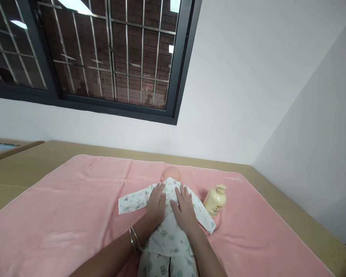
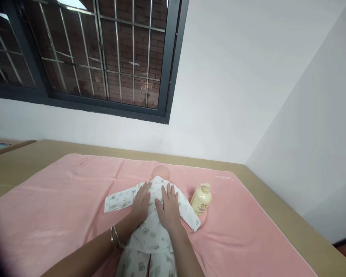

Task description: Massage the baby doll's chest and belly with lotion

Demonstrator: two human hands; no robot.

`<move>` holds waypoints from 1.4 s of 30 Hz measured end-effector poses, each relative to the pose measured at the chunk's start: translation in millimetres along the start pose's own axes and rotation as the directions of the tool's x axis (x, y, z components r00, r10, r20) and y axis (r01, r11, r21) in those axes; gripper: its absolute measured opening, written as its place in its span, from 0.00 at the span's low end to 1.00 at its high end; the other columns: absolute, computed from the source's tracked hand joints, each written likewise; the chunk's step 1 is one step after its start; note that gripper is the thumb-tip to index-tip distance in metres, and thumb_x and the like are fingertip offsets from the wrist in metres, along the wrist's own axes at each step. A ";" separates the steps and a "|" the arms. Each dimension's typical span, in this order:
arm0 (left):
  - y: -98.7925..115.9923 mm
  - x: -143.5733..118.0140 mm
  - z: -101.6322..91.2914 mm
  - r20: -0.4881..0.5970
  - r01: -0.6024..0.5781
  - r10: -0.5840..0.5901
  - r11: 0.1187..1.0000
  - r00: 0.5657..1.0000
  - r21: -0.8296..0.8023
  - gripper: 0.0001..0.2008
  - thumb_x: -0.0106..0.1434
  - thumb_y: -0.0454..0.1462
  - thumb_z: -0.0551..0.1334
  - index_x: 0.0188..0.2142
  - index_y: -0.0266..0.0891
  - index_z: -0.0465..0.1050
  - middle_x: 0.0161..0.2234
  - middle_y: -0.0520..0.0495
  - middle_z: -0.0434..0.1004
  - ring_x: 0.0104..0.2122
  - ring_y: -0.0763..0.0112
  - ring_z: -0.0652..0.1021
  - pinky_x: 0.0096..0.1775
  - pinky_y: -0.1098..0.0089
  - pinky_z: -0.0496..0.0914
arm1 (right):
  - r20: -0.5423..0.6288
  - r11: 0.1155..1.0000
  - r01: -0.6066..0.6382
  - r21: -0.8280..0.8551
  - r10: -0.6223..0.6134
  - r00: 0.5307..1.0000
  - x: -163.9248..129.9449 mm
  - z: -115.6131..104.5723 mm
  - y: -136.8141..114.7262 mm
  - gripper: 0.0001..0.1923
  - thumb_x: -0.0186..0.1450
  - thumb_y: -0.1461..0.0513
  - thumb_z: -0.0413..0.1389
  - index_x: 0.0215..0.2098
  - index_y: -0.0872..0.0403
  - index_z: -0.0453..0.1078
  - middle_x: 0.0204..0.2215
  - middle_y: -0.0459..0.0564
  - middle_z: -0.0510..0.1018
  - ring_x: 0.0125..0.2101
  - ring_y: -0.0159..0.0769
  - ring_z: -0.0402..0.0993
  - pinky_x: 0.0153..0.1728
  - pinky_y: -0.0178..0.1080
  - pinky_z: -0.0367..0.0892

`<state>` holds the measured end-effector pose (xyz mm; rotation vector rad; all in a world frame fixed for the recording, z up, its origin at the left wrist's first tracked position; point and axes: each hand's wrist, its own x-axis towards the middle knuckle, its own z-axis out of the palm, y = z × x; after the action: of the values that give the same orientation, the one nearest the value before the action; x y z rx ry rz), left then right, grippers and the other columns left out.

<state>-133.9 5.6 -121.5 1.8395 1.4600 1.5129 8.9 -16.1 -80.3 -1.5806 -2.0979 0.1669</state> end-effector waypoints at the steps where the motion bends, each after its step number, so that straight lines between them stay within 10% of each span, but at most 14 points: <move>1: -0.1 0.1 -0.1 -0.001 -0.006 0.006 1.000 1.000 0.000 0.24 0.71 0.44 0.42 0.60 0.39 0.62 0.61 0.43 0.64 0.63 0.63 0.61 0.65 0.52 0.53 | 0.003 1.000 0.005 -0.016 -0.005 1.000 5.2 -1.5 -4.0 0.30 0.69 0.53 0.46 0.67 0.52 0.52 0.68 0.52 0.46 0.67 0.50 0.36 0.63 0.60 0.43; 9: -3.7 -0.5 1.7 -0.030 -0.036 0.037 0.999 0.999 0.006 0.25 0.71 0.44 0.41 0.60 0.38 0.62 0.61 0.42 0.64 0.63 0.63 0.61 0.64 0.53 0.55 | 0.034 0.948 0.320 -0.001 -0.319 0.947 -19.9 -2.7 -7.0 0.28 0.67 0.62 0.47 0.65 0.44 0.54 0.65 0.46 0.57 0.67 0.45 0.43 0.64 0.59 0.40; 16: -0.3 -0.5 0.2 -0.013 -0.030 0.030 0.999 0.999 0.020 0.25 0.71 0.44 0.41 0.60 0.39 0.61 0.61 0.43 0.64 0.63 0.64 0.60 0.65 0.53 0.54 | -0.027 1.000 -0.020 0.008 0.020 0.999 14.0 -0.3 0.3 0.30 0.69 0.55 0.45 0.67 0.57 0.52 0.67 0.56 0.49 0.67 0.50 0.40 0.63 0.60 0.44; 23: -7.3 -0.4 1.3 -0.009 -0.086 0.086 0.996 0.996 0.037 0.24 0.71 0.42 0.41 0.61 0.38 0.60 0.61 0.42 0.64 0.63 0.63 0.61 0.63 0.52 0.57 | 0.059 0.953 0.302 0.029 -0.303 0.951 -19.9 0.6 -0.6 0.28 0.69 0.60 0.45 0.67 0.44 0.50 0.67 0.44 0.51 0.68 0.43 0.38 0.65 0.57 0.38; 31: -2.8 4.4 2.5 0.102 -0.147 0.122 0.945 0.987 0.293 0.23 0.68 0.39 0.48 0.60 0.37 0.62 0.64 0.40 0.59 0.65 0.57 0.56 0.64 0.47 0.52 | -0.010 0.992 -0.119 0.050 0.120 0.993 13.2 2.2 -1.4 0.30 0.70 0.54 0.43 0.67 0.59 0.52 0.67 0.56 0.48 0.67 0.47 0.38 0.64 0.57 0.40; 42: 1.9 7.7 0.4 0.114 -0.121 0.081 0.904 0.990 0.409 0.25 0.65 0.39 0.49 0.60 0.31 0.60 0.61 0.35 0.63 0.63 0.53 0.60 0.62 0.50 0.56 | 0.033 0.996 -0.081 0.020 0.080 0.996 12.0 -7.6 11.5 0.33 0.69 0.51 0.43 0.67 0.59 0.52 0.66 0.55 0.53 0.67 0.44 0.42 0.65 0.50 0.39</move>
<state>-133.4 11.5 -116.2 2.2249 1.7700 1.2002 20.0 -2.9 -74.4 -1.6614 -2.0509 0.2442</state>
